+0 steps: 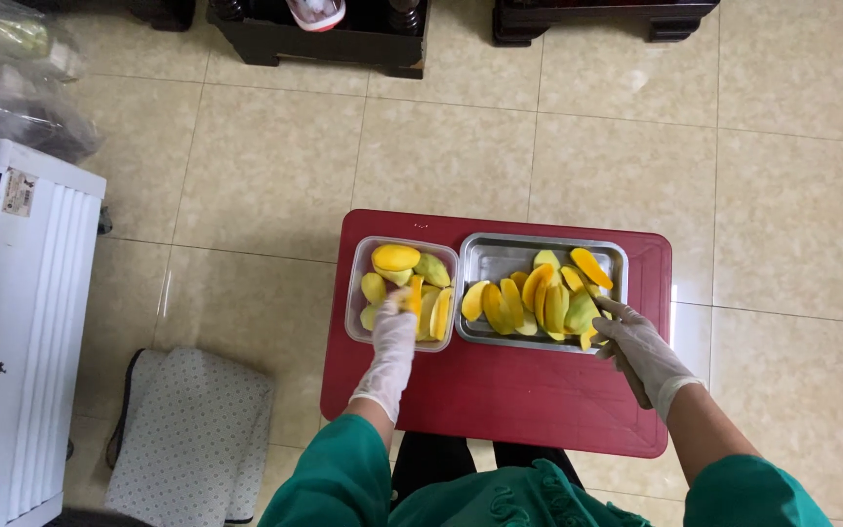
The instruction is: Peeling and slicing mangoes with a knife and placing them into a tray
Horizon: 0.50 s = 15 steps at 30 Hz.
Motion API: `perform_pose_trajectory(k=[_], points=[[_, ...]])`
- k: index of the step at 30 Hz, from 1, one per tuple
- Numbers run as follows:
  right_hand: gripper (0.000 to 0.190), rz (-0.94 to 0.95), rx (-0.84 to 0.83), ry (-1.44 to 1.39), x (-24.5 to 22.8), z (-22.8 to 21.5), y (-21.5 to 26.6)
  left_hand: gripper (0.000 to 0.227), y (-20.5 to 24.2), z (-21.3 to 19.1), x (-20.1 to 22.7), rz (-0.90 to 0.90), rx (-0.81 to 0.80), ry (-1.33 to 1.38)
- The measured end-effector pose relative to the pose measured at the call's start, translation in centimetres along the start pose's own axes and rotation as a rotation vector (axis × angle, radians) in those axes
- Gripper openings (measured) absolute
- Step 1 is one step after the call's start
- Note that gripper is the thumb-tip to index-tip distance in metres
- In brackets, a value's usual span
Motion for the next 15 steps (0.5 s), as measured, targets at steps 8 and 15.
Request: perform_pose_trajectory(k=[8, 15], points=[[0.058, -0.071, -0.003, 0.035, -3.1, 1.7, 3.2, 0.028, -6.5, -1.4, -6.4, -0.058, 0.076, 0.162], [0.06, -0.111, -0.045, 0.008, -4.3, 3.9, 5.0, 0.036, -1.4, -5.4, 4.5, 0.119, 0.064, -0.648]])
Point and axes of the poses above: each hand's wrist, its own y-axis away from the middle knuckle, its own z-axis out of the palm, x = y × z, the point moved 7 cm from there along -y, towards the middle knuckle, and after that the axes turned 4 degrees about y, right-handed, at the moved point
